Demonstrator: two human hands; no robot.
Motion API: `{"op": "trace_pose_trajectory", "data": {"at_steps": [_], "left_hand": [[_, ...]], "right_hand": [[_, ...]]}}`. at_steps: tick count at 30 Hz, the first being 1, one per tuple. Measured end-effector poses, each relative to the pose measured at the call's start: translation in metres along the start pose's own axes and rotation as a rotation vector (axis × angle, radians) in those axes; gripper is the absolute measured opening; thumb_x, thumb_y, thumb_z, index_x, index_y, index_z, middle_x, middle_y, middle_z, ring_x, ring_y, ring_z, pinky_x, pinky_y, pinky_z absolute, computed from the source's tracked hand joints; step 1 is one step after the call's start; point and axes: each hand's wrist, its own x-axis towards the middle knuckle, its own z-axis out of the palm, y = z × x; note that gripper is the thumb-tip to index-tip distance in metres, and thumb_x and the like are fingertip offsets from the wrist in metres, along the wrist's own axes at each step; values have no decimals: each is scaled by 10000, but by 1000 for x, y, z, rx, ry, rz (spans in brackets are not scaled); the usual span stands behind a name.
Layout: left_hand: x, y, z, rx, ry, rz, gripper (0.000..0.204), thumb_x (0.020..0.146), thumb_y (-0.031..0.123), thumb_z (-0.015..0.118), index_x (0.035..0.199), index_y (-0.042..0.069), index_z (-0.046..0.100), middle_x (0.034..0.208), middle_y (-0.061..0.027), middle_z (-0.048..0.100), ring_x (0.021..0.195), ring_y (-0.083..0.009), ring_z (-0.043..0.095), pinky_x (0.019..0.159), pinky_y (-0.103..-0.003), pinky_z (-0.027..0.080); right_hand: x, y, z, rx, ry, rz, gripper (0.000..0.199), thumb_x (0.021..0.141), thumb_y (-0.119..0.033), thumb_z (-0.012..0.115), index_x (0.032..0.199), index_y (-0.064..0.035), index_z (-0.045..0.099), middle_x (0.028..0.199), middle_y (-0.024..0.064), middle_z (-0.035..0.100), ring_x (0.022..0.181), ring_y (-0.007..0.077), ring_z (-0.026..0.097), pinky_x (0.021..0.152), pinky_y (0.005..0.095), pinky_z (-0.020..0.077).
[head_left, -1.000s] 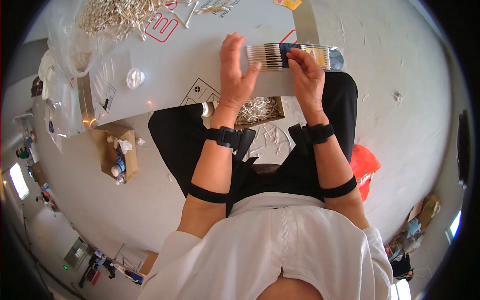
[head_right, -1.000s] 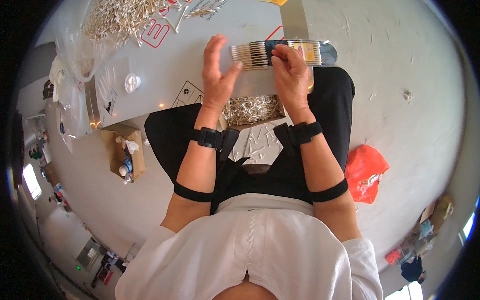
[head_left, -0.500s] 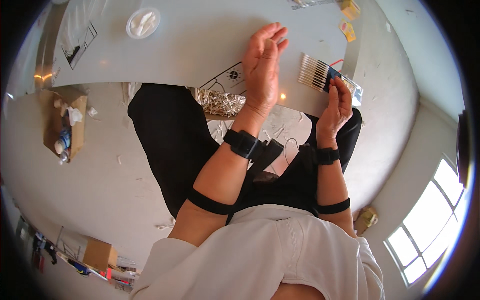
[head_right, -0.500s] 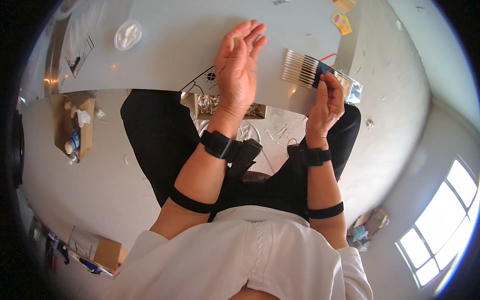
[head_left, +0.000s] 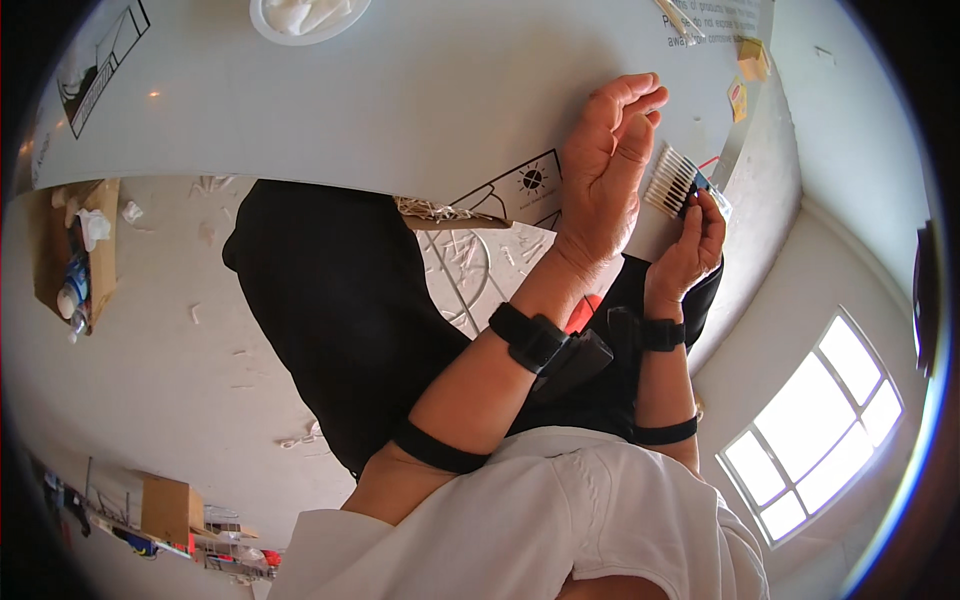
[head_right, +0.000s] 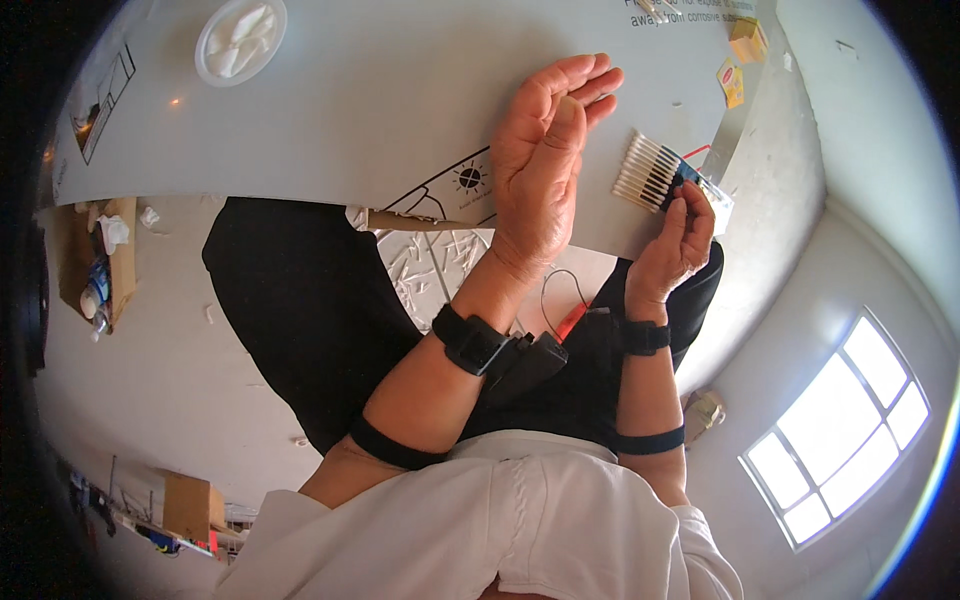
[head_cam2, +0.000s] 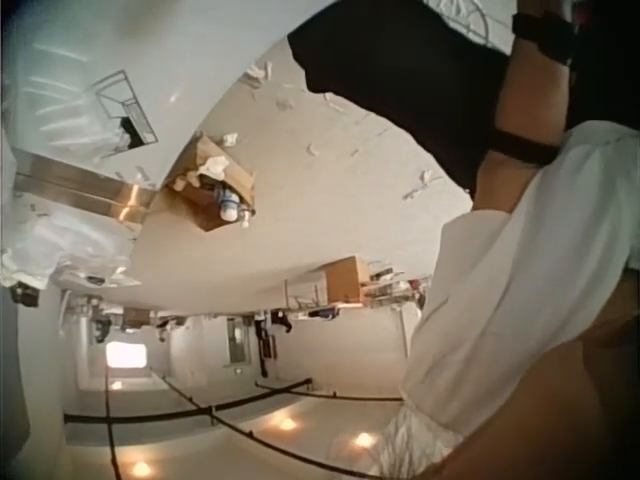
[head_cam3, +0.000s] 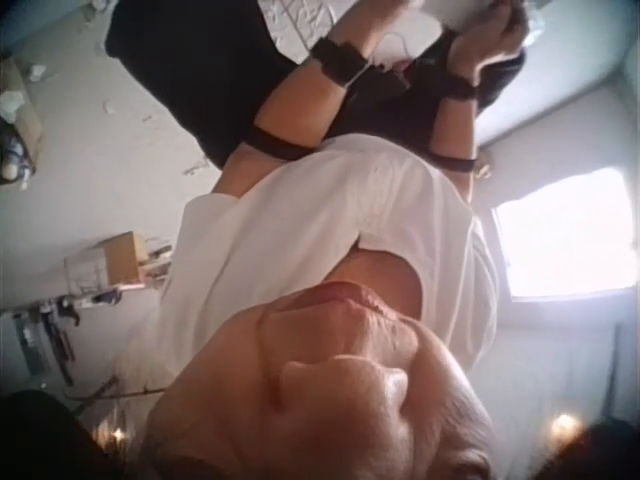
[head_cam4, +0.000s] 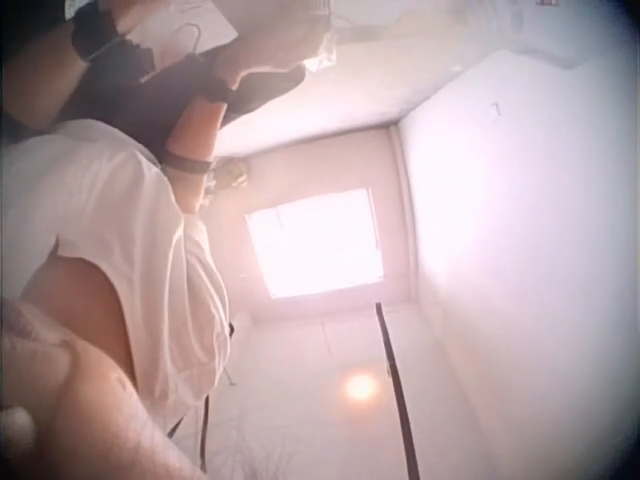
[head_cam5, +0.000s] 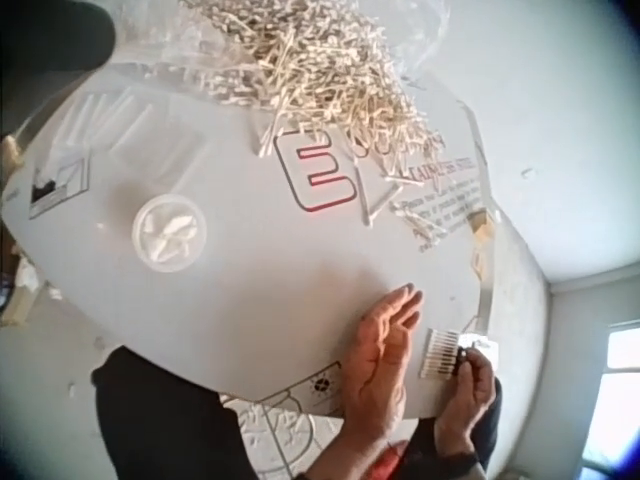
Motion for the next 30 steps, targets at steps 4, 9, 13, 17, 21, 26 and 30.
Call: {"op": "trace_pose_trajectory", "data": {"at_steps": [4, 9, 13, 17, 21, 26, 30], "left_hand": [[-3, 3, 2, 18, -13, -41, 400, 1008, 211, 546, 1332, -11, 471, 1367, -154, 523, 1274, -257, 515, 1089, -401, 379], [-4, 1, -4, 277, -145, 33, 511, 895, 68, 675, 1345, -23, 450, 1388, -142, 498, 1302, -250, 482, 1100, -398, 368], [-4, 0, -7, 834, -339, 259, 591, 785, 5, 696, 1330, -3, 468, 1392, -146, 494, 1311, -279, 470, 1107, -390, 353], [-7, 0, 2, 1240, -571, 375, 637, 763, 39, 714, 1348, 15, 465, 1440, -175, 434, 1385, -364, 368, 1132, -464, 319], [-12, -2, 9, 1585, -782, 402, 683, 823, 200, 733, 1409, 34, 424, 1481, -161, 395, 1419, -358, 316, 1159, -495, 265], [-19, -14, 13, 2051, -878, 470, 784, 878, 499, 616, 1470, 44, 379, 1565, -119, 318, 1472, -258, 250, 1188, -513, 182], [-20, -12, 13, 2176, -921, 467, 809, 880, 554, 585, 1489, 69, 365, 1574, -114, 310, 1471, -254, 258, 1194, -514, 156]], "right_hand": [[0, 0, 0, 24, 10, 4, 187, 968, -37, 543, 1120, -6, 647, 1065, 51, 660, 980, 119, 588, 928, 267, 459], [-3, -5, 4, 54, 29, 16, 174, 965, -31, 542, 1098, -3, 651, 1048, 45, 660, 991, 122, 589, 938, 269, 455], [-3, -3, 4, 177, -14, -1, 159, 948, 28, 544, 1066, 4, 649, 1119, 48, 631, 1008, 124, 586, 942, 261, 460], [-3, 1, 5, 340, 10, 34, 155, 925, 58, 541, 1033, 10, 641, 1114, 67, 644, 993, 137, 595, 936, 270, 467], [-4, 4, 4, 324, 16, 1, 144, 888, 75, 574, 999, 11, 638, 1064, 73, 655, 993, 152, 610, 989, 306, 453], [-4, 3, 0, 517, 11, 59, 182, 877, 104, 570, 1032, 23, 622, 1053, 54, 644, 931, 124, 647, 945, 258, 478], [-2, -2, -2, 544, -22, 70, 150, 870, 72, 587, 990, -3, 638, 995, 72, 652, 895, 176, 663, 845, 306, 515]]}}
